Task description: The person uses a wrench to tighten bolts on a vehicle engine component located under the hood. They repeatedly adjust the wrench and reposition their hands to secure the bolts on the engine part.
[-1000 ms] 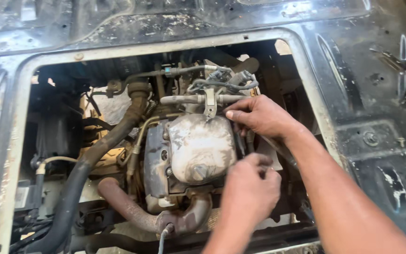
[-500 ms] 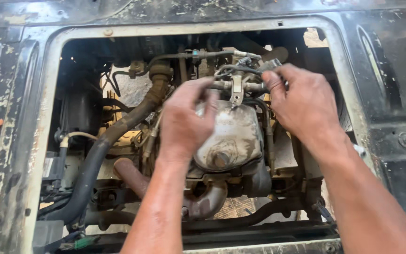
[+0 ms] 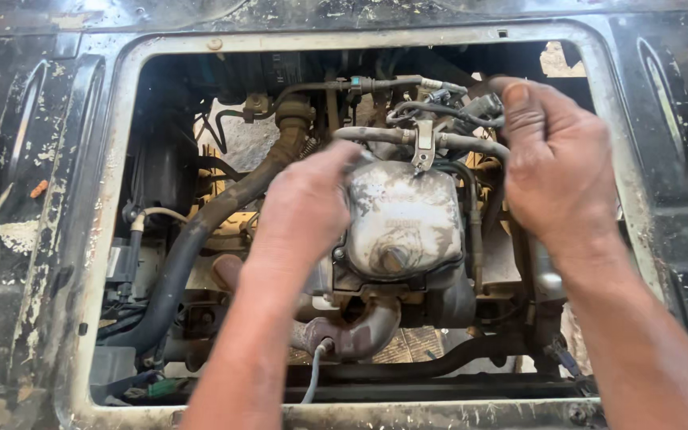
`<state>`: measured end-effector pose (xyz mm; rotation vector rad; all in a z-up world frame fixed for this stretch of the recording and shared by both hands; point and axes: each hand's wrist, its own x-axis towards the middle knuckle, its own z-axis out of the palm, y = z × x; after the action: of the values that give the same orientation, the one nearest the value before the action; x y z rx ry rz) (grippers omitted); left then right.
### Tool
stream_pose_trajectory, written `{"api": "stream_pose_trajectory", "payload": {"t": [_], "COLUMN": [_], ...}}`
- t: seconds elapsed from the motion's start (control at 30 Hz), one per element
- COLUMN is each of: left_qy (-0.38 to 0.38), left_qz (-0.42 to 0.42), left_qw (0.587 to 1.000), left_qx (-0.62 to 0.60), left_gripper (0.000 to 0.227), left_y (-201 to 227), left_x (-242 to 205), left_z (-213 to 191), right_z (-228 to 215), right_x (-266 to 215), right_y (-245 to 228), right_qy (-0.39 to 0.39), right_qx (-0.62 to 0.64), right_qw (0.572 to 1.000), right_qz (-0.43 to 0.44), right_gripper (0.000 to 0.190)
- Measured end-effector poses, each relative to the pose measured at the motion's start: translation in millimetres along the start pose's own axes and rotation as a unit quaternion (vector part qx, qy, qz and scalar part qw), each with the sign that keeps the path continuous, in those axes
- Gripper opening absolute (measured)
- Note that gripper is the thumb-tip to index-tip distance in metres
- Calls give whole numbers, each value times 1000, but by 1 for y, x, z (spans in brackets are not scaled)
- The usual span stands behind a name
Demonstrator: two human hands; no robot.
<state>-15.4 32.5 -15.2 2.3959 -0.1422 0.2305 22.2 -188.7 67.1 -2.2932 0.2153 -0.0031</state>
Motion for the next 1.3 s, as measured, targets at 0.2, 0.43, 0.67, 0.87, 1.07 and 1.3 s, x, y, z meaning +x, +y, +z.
{"api": "stream_pose_trajectory", "payload": {"t": [0.2,0.43,0.67,0.87,1.07,1.3], "left_qy": [59,23,-6,-6,-33,-49], "left_qz": [-42,-86,-29,-16,-31,0], "left_qw": [970,978,988,993,992,985], "left_qx": [-233,-188,-150,-119,-120,-166], "left_gripper": [10,26,23,19,20,34], "left_y": [-38,-45,-50,-50,-48,-50], "left_x": [2,3,-1,1,2,0], "left_z": [7,2,13,8,5,10], "right_z": [11,33,32,29,29,30], "right_x": [-1,2,2,1,1,12], "right_y": [11,16,11,9,5,29], "right_qy": [-23,-72,-82,-64,-87,-67], "right_qx": [-104,-163,-164,-144,-154,-169], "right_qw": [982,976,980,979,983,977], "right_qz": [-156,-127,-77,-125,-45,-111], "right_gripper": [34,36,36,34,34,35]}}
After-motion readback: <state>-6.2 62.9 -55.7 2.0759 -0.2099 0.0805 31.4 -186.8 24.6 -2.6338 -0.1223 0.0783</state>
